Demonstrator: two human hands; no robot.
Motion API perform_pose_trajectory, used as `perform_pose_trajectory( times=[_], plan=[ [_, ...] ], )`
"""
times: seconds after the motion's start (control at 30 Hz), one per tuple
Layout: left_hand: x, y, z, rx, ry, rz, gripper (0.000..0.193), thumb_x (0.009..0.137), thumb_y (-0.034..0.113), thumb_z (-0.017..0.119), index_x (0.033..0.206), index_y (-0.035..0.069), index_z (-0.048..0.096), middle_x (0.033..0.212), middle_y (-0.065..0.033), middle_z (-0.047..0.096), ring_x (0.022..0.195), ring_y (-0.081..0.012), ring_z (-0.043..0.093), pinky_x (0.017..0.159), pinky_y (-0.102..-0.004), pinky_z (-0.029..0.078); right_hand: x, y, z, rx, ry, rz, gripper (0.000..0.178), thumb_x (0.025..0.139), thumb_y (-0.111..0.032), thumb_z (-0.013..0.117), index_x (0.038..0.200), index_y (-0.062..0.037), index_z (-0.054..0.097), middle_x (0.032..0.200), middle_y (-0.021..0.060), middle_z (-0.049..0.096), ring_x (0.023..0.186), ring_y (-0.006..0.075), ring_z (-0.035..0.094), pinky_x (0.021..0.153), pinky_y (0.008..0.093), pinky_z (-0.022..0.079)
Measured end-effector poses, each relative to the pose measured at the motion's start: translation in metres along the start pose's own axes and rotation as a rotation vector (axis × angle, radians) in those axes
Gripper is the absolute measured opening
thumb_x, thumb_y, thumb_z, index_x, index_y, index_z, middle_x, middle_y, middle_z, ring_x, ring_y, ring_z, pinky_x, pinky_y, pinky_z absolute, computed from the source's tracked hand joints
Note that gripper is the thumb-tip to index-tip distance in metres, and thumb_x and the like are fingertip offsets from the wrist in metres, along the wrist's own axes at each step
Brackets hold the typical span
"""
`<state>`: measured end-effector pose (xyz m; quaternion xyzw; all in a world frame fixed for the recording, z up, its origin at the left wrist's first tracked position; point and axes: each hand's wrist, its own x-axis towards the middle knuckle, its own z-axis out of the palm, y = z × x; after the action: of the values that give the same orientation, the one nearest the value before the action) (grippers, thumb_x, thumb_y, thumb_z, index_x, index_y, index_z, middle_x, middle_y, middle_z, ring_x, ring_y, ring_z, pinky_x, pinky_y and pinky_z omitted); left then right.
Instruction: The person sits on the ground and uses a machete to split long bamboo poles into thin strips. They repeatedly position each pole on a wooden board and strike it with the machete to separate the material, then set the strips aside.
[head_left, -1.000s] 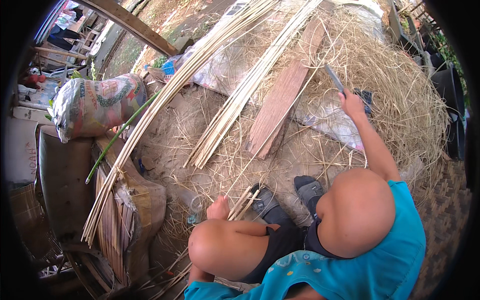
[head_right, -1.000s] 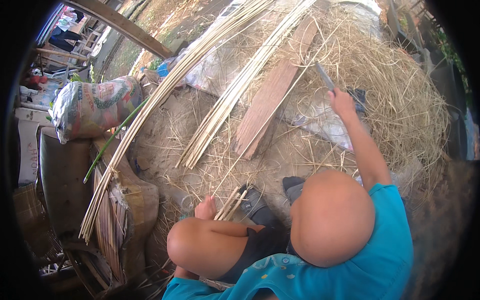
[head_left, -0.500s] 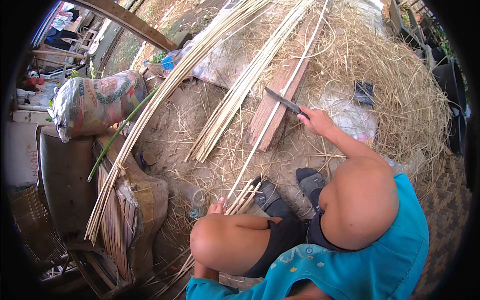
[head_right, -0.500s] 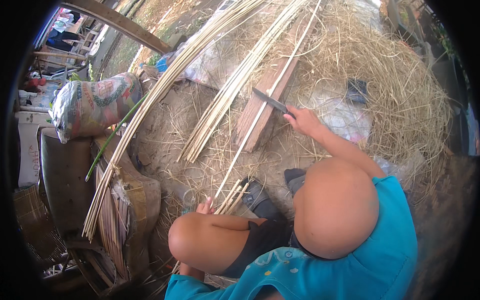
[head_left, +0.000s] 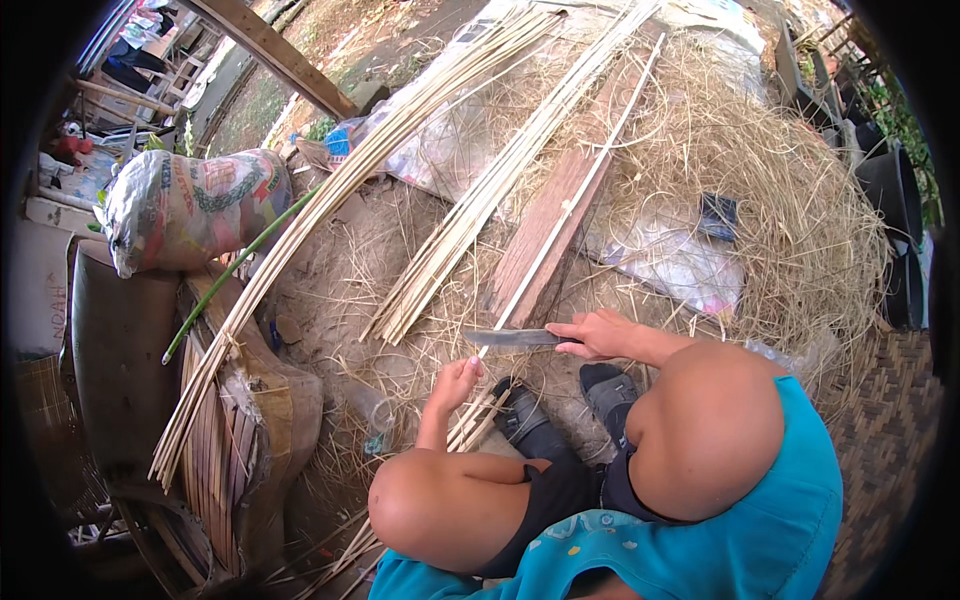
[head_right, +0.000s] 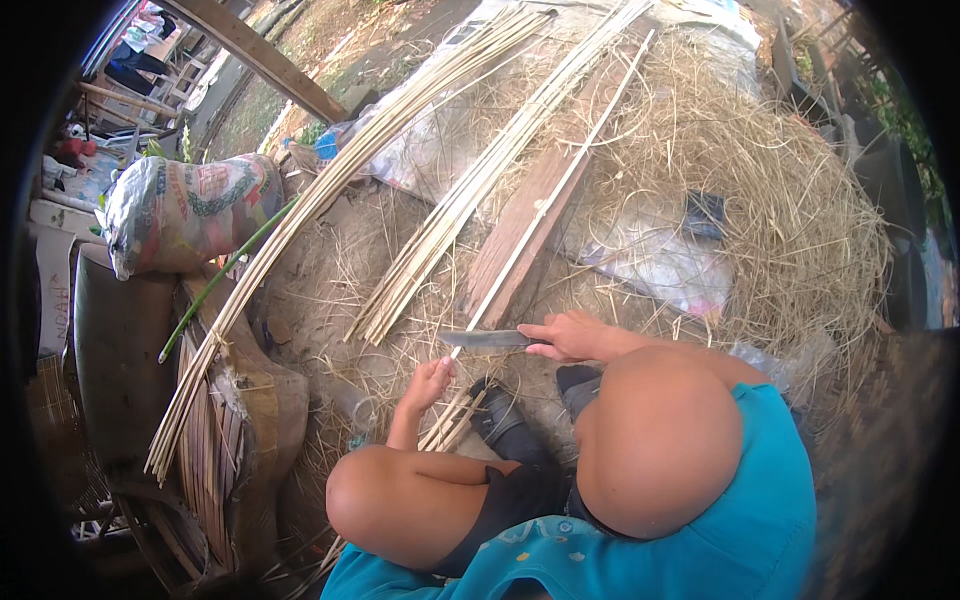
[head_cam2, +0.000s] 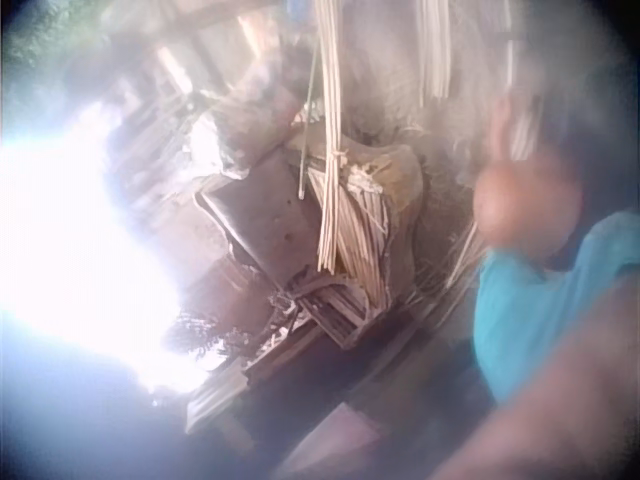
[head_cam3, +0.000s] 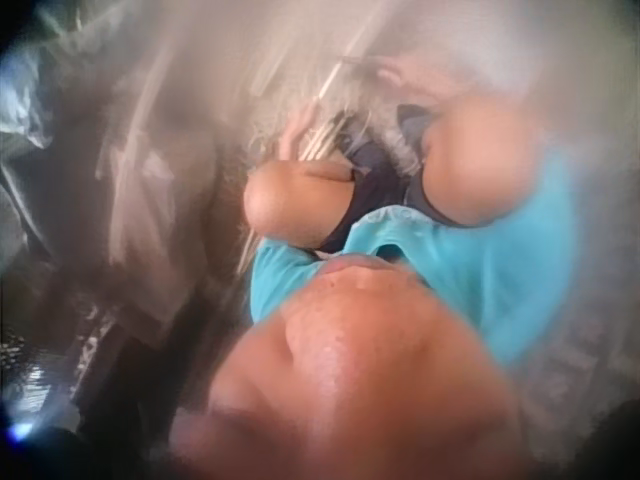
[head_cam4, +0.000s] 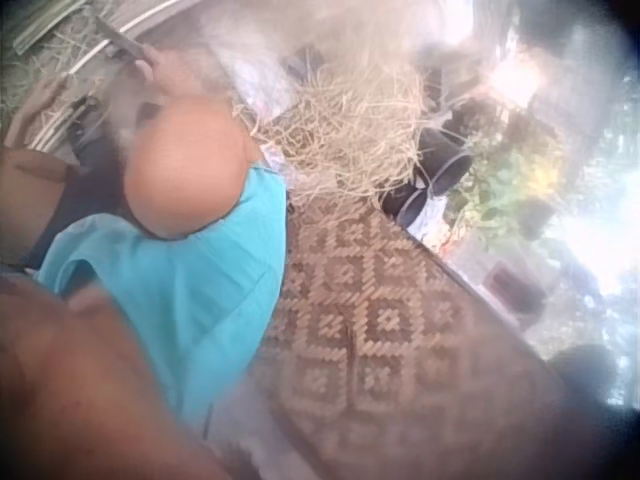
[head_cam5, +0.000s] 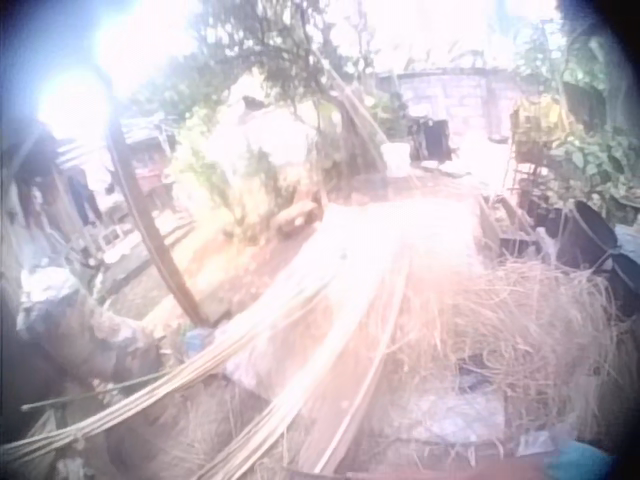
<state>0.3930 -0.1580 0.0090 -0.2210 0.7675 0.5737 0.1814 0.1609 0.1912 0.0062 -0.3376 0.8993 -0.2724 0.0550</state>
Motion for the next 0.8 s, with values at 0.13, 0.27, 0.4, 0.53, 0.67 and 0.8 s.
perform_pose_trajectory(
  times=[0.13, 0.27, 0.4, 0.53, 0.67, 0.8],
  plan=[
    [-0.068, -0.047, -0.024, 0.027, -0.025, -0.106, 0.046, 0.108, 0.037, 0.051, 0.081, 0.003, 0.064, 0.067, 0.0002, 0.056, 0.063, -0.0082, 0.048, 0.057, -0.0284, 0.040, 0.019, 0.058, -0.077, -0.159, -0.020, 0.350, 0.038, 0.100, -0.048, 0.055, 0.119, -0.0165, 0.064, 0.086, 0.0241, 0.071, 0.081, 0.0419, 0.071, 0.073, 0.0525, 0.057],
    [-0.044, -0.047, -0.028, 0.154, 0.140, 0.025, 0.050, 0.106, 0.043, 0.054, 0.077, 0.002, 0.064, 0.062, -0.0005, 0.053, 0.061, -0.0106, 0.048, 0.057, -0.0321, 0.041, 0.034, 0.014, -0.032, 0.006, -0.010, 0.157, 0.039, 0.100, -0.047, 0.056, 0.125, -0.0175, 0.063, 0.090, 0.0241, 0.072, 0.086, 0.0453, 0.069, 0.078, 0.0556, 0.055],
    [-0.118, -0.081, -0.055, 0.072, 0.069, -0.311, 0.053, 0.105, 0.043, 0.055, 0.073, 0.003, 0.063, 0.060, 0.0008, 0.053, 0.058, -0.0093, 0.047, 0.054, -0.0316, 0.039, 0.024, 0.099, -0.081, -0.196, 0.068, 0.359, 0.039, 0.101, -0.046, 0.054, 0.123, -0.0157, 0.065, 0.092, 0.0231, 0.072, 0.087, 0.0462, 0.069, 0.079, 0.0559, 0.054],
    [-0.128, -0.058, -0.054, 0.300, 0.163, -0.233, 0.051, 0.105, 0.041, 0.056, 0.073, 0.002, 0.064, 0.056, -0.0027, 0.053, 0.055, -0.0102, 0.048, 0.050, -0.0330, 0.038, 0.036, 0.100, -0.102, -0.087, 0.171, 0.591, 0.038, 0.102, -0.043, 0.053, 0.117, -0.0109, 0.066, 0.091, 0.0229, 0.072, 0.086, 0.0469, 0.068, 0.076, 0.0574, 0.053],
    [-0.076, -0.014, -0.013, 0.392, 0.386, 0.111, 0.046, 0.103, 0.039, 0.060, 0.076, 0.002, 0.061, 0.059, -0.0188, 0.057, 0.052, -0.0331, 0.052, 0.052, -0.0455, 0.040, -0.002, -0.032, -0.027, 0.053, -0.125, 0.182, 0.042, 0.102, -0.045, 0.054, 0.131, -0.0137, 0.059, 0.092, 0.0259, 0.070, 0.086, 0.0463, 0.068, 0.077, 0.0554, 0.054],
    [-0.076, -0.047, -0.005, 0.590, 0.524, 0.255, 0.039, 0.102, 0.041, 0.060, 0.090, 0.005, 0.067, 0.068, -0.0220, 0.063, 0.059, -0.0415, 0.058, 0.054, -0.0472, 0.043, 0.000, -0.061, -0.012, -0.036, -0.258, -0.046, 0.047, 0.103, -0.050, 0.050, 0.135, -0.0168, 0.056, 0.100, 0.0248, 0.070, 0.092, 0.0444, 0.069, 0.081, 0.0543, 0.056]
  ],
)
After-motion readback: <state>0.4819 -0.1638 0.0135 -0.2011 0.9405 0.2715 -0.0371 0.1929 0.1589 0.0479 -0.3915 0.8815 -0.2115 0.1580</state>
